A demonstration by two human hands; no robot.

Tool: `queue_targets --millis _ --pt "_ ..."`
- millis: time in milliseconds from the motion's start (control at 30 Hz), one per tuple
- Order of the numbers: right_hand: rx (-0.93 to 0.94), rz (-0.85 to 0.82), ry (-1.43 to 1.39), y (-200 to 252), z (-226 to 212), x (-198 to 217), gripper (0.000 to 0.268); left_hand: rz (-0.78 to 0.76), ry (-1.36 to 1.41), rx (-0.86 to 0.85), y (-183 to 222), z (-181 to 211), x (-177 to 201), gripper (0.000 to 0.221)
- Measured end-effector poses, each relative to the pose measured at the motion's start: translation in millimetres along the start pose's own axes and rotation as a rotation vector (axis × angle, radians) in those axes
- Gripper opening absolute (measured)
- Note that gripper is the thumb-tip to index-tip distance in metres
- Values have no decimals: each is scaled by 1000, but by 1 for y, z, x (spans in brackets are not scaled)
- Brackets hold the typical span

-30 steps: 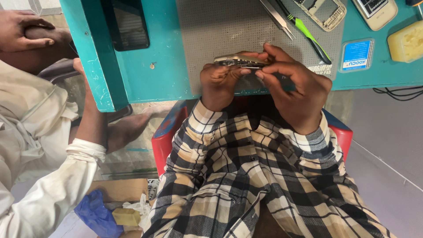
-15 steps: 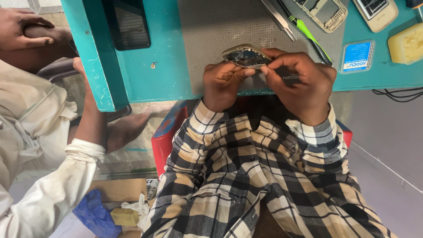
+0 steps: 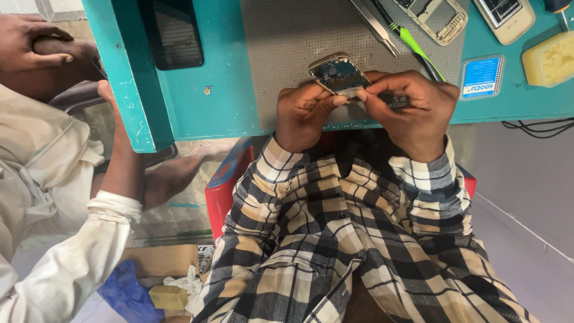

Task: The person disassembles a small mobile phone using tweezers and their hands, then reassembles the internal components and housing.

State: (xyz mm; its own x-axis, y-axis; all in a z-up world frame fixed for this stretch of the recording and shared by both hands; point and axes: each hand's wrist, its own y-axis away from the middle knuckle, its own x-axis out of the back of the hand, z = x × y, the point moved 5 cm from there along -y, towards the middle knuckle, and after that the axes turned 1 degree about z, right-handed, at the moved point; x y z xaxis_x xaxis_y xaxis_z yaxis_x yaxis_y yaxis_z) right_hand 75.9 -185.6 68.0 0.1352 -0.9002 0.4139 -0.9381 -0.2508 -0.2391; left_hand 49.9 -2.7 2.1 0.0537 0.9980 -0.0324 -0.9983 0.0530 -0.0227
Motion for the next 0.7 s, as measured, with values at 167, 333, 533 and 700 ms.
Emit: queue_targets --millis 167,333,533,700 --pt "-17 38 -64 4 12 -1 13 -13 -43 6 1 1 -2 24" --pt "-61 61 -59 7 21 -1 15 -20 -9 -9 1 9 -2 25" --pt "-68 69 -101 9 24 0 19 -44 -26 12 -2 16 -2 24" --pt "-89 102 -226 10 27 -3 27 -57 -50 -28 -3 21 -2 23"
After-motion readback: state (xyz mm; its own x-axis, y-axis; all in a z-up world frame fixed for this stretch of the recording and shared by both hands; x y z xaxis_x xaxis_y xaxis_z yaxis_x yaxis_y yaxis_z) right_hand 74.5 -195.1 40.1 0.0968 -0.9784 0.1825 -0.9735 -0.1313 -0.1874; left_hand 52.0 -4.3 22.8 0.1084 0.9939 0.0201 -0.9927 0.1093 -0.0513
